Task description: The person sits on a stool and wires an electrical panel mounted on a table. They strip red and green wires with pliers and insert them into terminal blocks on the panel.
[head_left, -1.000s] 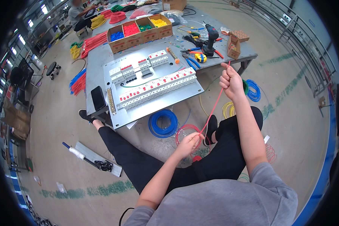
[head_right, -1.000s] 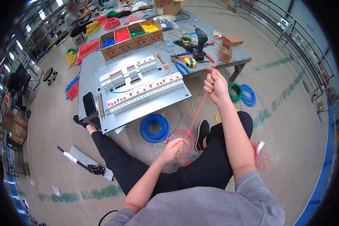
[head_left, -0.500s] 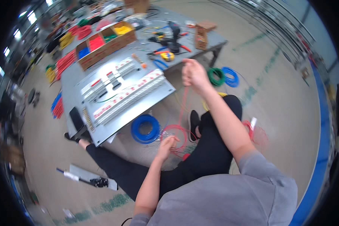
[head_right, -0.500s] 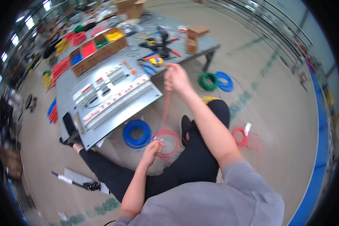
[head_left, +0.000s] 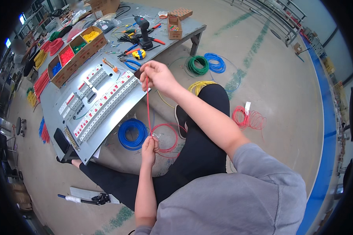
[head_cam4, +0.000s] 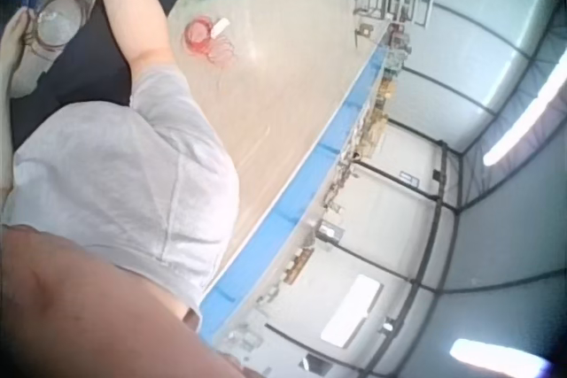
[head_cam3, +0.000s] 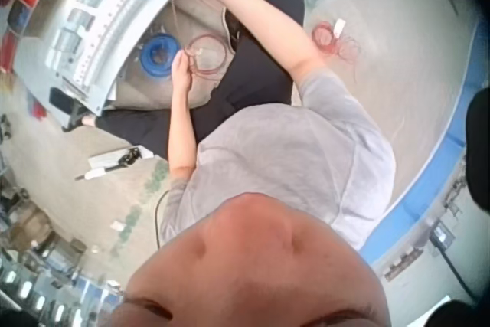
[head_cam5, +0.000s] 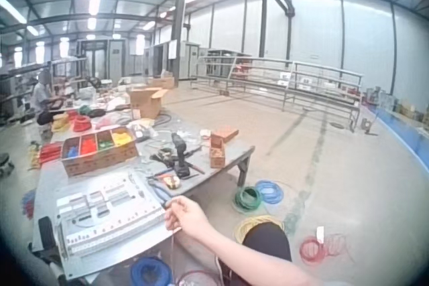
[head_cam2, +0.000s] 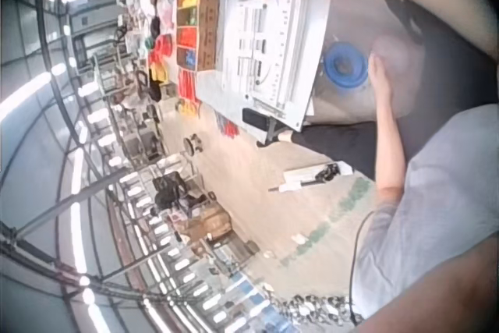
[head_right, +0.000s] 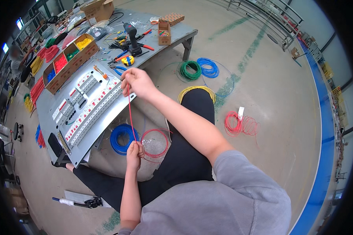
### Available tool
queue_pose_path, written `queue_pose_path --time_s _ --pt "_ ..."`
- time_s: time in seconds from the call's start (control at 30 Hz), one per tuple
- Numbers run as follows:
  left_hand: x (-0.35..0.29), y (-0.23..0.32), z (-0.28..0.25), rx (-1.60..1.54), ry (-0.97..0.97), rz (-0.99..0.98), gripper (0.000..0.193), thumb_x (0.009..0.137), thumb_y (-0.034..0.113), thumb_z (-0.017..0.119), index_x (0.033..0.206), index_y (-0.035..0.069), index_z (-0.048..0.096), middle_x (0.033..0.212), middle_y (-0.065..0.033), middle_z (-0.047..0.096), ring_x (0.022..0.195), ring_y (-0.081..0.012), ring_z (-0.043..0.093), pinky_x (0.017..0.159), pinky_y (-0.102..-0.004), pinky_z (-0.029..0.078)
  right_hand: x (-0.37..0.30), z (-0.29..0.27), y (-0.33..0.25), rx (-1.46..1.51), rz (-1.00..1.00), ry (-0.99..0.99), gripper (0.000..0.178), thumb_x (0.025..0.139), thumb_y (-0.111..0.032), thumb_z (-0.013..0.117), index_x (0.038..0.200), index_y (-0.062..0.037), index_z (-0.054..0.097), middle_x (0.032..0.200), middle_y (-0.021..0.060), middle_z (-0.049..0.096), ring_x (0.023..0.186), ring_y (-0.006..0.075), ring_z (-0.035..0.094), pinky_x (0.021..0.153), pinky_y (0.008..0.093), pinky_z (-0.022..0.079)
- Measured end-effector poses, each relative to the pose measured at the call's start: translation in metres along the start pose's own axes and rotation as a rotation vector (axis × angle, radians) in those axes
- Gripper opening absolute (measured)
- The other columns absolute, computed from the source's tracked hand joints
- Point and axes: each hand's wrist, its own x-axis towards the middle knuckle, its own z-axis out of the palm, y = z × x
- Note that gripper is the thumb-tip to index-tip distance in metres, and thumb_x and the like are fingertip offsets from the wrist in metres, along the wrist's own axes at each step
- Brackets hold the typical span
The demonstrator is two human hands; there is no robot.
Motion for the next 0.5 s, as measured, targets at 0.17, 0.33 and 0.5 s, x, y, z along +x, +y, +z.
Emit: queue_pose_path --time_s 0.17,0.33,0.5 --pt "-0.003 -0.008 -0.008 0.047 -0.025 0.022 0.027 0.116 0.026 0.047 0.102 0.006 0.059 0.068 0.0047 0.037 0.057 -0.0071 0.029 0.054 -0.0265 0.023 0.003 -0.018 -0.010 0.264 0.031 0.082 0.023 0.116 -0.021 0.044 0.112 -0.0024 0.057 0.083 0.0079 0.065 0.065 0.0167 0.061 0.062 0.0349 0.054" --pt "0.006 -0.009 0.004 0.140 0.032 -0.018 0.025 0.116 0.024 0.048 0.105 0.005 0.061 0.068 0.0052 0.036 0.057 -0.0069 0.029 0.053 -0.0261 0.023 0.000 -0.025 -0.013 0.317 -0.017 0.156 0.023 0.116 -0.021 0.043 0.109 -0.0046 0.058 0.081 0.0080 0.065 0.060 0.0168 0.061 0.058 0.0344 0.054" --pt "0.007 -0.007 0.000 0.086 -0.016 0.004 0.031 0.116 0.029 0.047 0.106 0.004 0.061 0.068 0.0055 0.035 0.057 -0.0067 0.028 0.053 -0.0258 0.022 0.001 -0.039 -0.013 0.472 -0.063 0.000 0.021 0.115 -0.020 0.045 0.110 -0.0039 0.058 0.084 0.0109 0.067 0.067 0.0216 0.067 0.062 0.0377 0.058"
